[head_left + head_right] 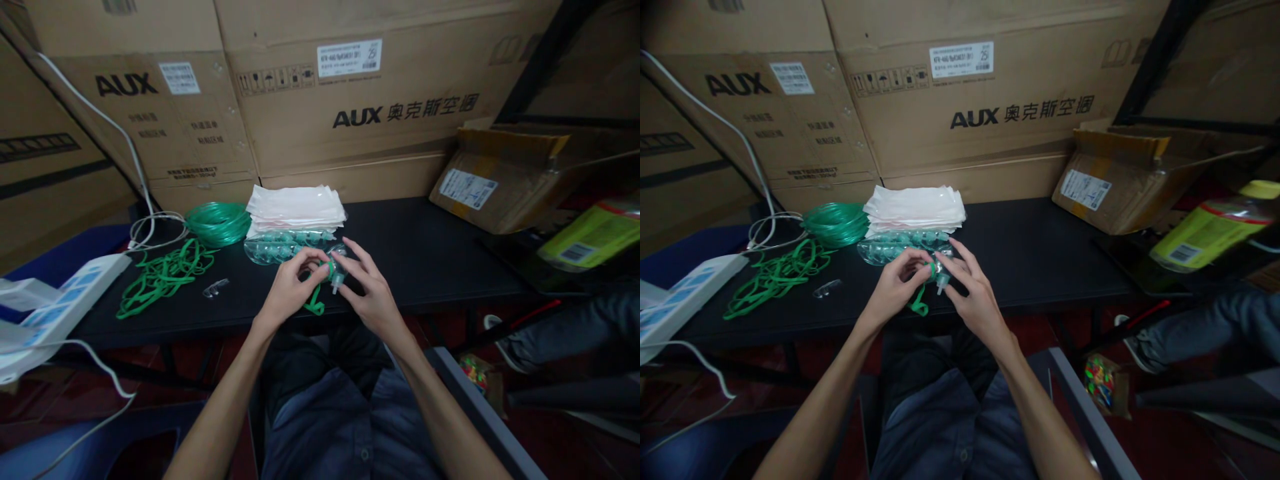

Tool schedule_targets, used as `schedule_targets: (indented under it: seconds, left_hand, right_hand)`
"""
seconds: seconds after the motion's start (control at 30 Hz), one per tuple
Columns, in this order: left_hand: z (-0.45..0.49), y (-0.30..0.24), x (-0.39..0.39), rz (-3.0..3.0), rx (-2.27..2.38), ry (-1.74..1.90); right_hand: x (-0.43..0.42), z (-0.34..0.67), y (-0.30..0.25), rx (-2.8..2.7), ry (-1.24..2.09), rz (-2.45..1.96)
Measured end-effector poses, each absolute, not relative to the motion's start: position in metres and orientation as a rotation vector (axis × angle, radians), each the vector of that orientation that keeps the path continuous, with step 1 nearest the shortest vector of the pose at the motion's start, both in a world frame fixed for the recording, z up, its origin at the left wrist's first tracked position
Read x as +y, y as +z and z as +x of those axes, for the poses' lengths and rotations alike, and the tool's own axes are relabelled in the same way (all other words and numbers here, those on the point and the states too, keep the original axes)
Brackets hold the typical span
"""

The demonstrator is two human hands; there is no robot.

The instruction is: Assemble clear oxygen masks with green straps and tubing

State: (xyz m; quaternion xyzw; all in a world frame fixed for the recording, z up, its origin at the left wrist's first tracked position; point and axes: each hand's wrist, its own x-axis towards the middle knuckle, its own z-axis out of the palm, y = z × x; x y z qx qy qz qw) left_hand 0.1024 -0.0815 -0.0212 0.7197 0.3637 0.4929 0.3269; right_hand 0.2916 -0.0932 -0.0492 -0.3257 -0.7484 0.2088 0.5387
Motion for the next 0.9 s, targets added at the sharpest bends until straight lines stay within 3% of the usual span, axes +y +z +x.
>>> schedule_targets:
  seconds: [0.67, 0.9]
  left_hand:
    - [0.102, -0.018, -0.081, 1.654, 1.125, 1.519]
    - [0.102, -0.019, -0.082, 1.928, 1.084, 1.33]
  right_hand:
    - [-0.094, 0.291, -0.038, -1.423, 1.094, -0.768]
    - [-0.09, 0.294, -0.041, -1.354, 1.258, -0.744]
